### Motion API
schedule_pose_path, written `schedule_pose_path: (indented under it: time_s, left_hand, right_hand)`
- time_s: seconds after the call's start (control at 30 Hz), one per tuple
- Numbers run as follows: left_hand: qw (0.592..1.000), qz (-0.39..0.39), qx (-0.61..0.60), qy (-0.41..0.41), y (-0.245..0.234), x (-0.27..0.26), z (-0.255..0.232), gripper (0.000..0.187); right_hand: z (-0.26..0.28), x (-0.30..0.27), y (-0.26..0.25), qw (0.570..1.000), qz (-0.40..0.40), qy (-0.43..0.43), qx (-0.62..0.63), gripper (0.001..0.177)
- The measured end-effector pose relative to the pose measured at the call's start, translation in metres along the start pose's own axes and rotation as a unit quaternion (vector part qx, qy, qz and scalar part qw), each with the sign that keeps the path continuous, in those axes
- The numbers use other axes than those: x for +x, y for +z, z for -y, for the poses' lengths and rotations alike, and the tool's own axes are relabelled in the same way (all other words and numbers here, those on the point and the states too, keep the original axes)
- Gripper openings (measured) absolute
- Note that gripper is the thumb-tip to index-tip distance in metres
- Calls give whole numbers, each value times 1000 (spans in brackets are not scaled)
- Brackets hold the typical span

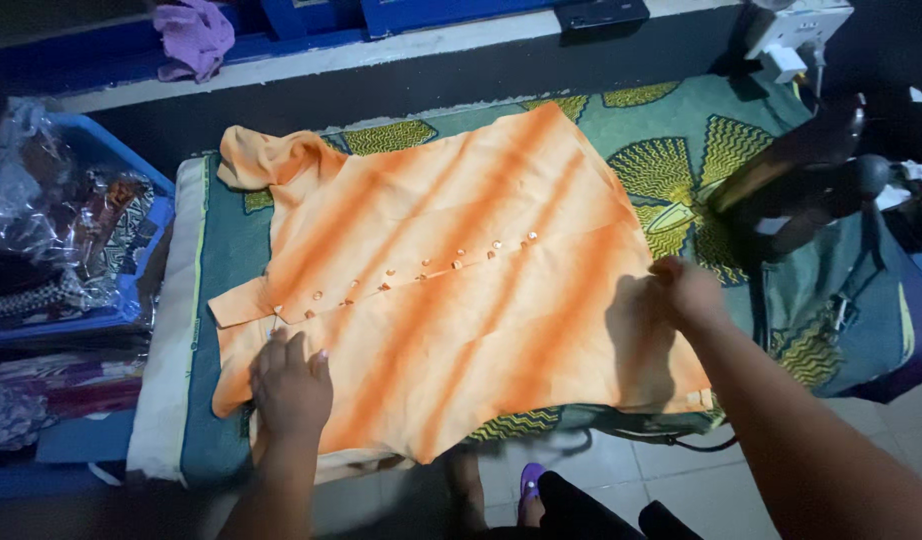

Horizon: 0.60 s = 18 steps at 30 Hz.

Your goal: The person irons an orange button-up shirt on a patterned ironing board. They repeatedly lift, unfold, and reposition the shirt to smooth different sections, then use a steam iron to press the fabric.

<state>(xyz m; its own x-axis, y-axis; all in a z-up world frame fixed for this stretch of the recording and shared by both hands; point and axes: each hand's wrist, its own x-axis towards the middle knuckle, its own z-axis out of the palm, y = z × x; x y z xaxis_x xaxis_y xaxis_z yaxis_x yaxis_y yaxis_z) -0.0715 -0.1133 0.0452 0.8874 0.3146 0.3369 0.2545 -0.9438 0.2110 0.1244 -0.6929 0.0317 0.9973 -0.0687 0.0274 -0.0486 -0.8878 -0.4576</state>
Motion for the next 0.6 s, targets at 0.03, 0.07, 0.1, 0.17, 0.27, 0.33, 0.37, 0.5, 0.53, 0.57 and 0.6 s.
schedule_pose_path:
  time_s: [0.03, 0.07, 0.1, 0.17, 0.27, 0.33, 0.37, 0.5, 0.53, 0.57, 0.6]
  left_hand:
    - [1000, -2, 18, -14, -7, -3, -1, 51]
    - [999, -6, 37, -27, -14, -5, 0, 54]
    - [998, -9, 56, -41, -20, -7, 0, 57]
    - [996, -28, 60, -64, -26, -12, 4, 63]
    - [986, -39, 54, -155, -27, -18, 12, 91]
    - [970, -20, 85, -226, -23, -23, 22, 111]
    - [959, 0, 122, -258, -23, -26, 28, 120]
    - [882, 171, 4, -438, -20, -34, 55, 110]
    - [889, 208, 5, -408, -19, -34, 62, 108]
    - [893, 246, 5, -377, -17, -34, 69, 106]
    - [894, 282, 5, -348, -14, -35, 76, 104]
  right_hand:
    - [0, -5, -5, 999, -25, 21, -30, 35]
    - [0, -11, -11, 996, 7, 49, -68, 39]
    - [0, -18, -19, 990, 39, 78, -107, 44]
    - [1, -35, -32, 971, 94, 137, -171, 60]
    - [5, -50, -41, 939, 168, 216, -208, 86]
    - [-2, -59, -39, 924, 215, 251, -191, 81]
    - [-10, -63, -37, 929, 215, 246, -177, 78]
    - [-47, -68, -17, 942, 219, 226, -119, 68]
    - [-56, -65, -13, 945, 219, 220, -105, 66]
    - [-65, -62, -9, 946, 219, 217, -95, 63]
    - [-73, -56, -6, 948, 219, 211, -89, 61]
